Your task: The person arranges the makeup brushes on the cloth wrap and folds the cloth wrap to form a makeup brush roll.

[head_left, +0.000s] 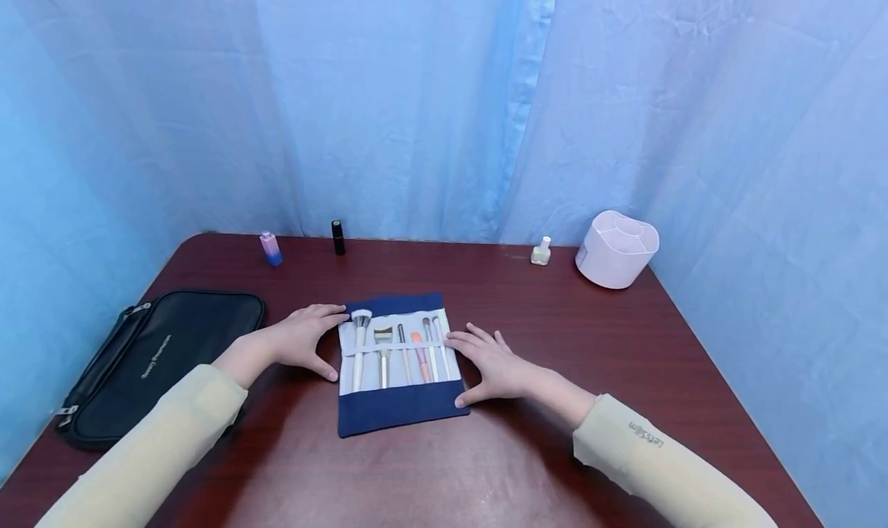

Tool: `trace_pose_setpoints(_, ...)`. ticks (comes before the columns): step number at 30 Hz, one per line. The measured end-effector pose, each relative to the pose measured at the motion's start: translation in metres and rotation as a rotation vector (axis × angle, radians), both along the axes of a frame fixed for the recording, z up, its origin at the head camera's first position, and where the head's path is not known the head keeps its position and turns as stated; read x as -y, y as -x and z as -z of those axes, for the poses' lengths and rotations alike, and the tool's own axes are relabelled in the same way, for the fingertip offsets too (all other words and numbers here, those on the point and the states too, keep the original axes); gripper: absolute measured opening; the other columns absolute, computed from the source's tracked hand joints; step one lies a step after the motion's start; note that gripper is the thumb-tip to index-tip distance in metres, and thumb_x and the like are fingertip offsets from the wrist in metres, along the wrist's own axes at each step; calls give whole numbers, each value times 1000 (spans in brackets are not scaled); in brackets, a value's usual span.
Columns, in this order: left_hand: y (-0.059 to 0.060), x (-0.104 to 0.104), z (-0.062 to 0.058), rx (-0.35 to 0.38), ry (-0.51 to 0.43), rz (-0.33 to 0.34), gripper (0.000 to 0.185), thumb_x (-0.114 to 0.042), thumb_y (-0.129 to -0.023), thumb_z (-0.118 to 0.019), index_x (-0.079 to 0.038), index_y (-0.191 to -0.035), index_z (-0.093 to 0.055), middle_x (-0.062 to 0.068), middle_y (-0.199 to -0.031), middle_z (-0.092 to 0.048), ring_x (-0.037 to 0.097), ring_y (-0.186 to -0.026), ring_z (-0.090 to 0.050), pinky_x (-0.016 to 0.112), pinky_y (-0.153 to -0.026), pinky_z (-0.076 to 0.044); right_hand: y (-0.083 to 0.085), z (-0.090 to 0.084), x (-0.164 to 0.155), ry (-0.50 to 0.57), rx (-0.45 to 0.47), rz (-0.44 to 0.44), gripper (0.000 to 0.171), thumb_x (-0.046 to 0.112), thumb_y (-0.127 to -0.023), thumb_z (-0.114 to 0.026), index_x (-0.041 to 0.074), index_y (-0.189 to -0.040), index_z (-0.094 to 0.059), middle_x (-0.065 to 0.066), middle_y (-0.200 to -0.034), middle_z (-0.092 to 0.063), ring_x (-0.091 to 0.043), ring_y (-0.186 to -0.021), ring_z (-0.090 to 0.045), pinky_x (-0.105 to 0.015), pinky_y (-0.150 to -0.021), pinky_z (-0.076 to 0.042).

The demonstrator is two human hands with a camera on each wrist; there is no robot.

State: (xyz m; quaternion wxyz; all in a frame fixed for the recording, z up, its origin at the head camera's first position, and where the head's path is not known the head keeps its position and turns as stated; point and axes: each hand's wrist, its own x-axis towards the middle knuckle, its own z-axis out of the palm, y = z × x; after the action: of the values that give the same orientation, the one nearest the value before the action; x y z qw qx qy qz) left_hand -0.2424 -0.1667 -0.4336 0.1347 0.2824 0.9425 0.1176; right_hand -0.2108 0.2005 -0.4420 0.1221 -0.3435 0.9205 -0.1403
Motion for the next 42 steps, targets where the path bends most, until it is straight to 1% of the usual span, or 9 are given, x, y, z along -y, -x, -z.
trace_pose_setpoints(8,-14,-5,2,6,-38,26,100,-59,-67,-76,-9,-144,-38,16,-148,-34,35,-135,-29,58,-107,-27,28,1,-35,7,71,-125,94,54,-75,-73,18,-149,-29,-2,-156,-23,-36,-144,-7,-72,-104,-6)
trace_pose_setpoints(12,-22,-8,4,-10,-56,54,96,-59,-68,-76,-10,-143,-41,15,-146,-36,34,-132,-33,56,-105,-30,44,-3,-47,-21,102,-164,93,53,-74,-74,22,-149,-29,1,-157,-21,-33,-145,-3,-70,-105,-4)
trace_pose_setpoints(22,-49,-18,6,-94,-86,145,86,-58,-69,-76,-11,-136,-50,9,-131,-46,25,-118,-44,48,-97,-39,75,-16,-67,-145,99,-203,85,43,-75,-76,31,-147,-34,-3,-158,-16,-36,-145,0,-69,-106,-5)
trace_pose_setpoints(26,-57,-20,2,-83,-85,182,75,-52,-70,-77,-14,-131,-55,4,-124,-48,20,-111,-44,45,-92,-41,84,-20,-67,-235,85,-199,85,42,-75,-76,37,-147,-31,-3,-158,-15,-36,-145,1,-69,-106,-5)
trace_pose_setpoints(28,-58,-22,0,-68,-89,197,69,-49,-71,-78,-15,-128,-58,2,-120,-50,19,-108,-45,44,-90,-41,86,-21,-65,-254,84,-203,85,39,-75,-77,36,-147,-31,-4,-158,-15,-37,-145,0,-69,-106,-5)
trace_pose_setpoints(31,-56,-23,-3,-28,-92,205,64,-48,-73,-77,-17,-127,-59,1,-118,-51,18,-106,-45,44,-89,-41,86,-23,-65,-259,93,-204,84,36,-76,-77,34,-147,-32,-4,-158,-17,-36,-145,-1,-68,-107,-6)
trace_pose_setpoints(34,-49,-22,-8,25,-111,182,66,-46,-76,-75,-16,-131,-56,2,-124,-53,20,-113,-45,47,-94,-40,82,-23,-67,-230,107,-190,82,32,-78,-77,30,-147,-33,-5,-157,-18,-37,-145,-3,-69,-106,-8)
trace_pose_setpoints(39,-26,-22,-22,61,-172,131,72,-37,-80,-75,-12,-140,-45,8,-142,-45,28,-130,-37,54,-105,-32,69,-27,-72,-135,94,-161,78,29,-80,-75,22,-147,-35,-9,-156,-22,-39,-143,-9,-69,-106,-11)
trace_pose_setpoints(42,-12,-25,-26,60,-164,118,72,-34,-81,-73,-11,-143,-42,9,-146,-41,30,-135,-33,56,-107,-29,55,-35,-68,-76,74,-115,74,31,-82,-74,17,-145,-39,-10,-154,-27,-35,-142,-18,-59,-109,-23)
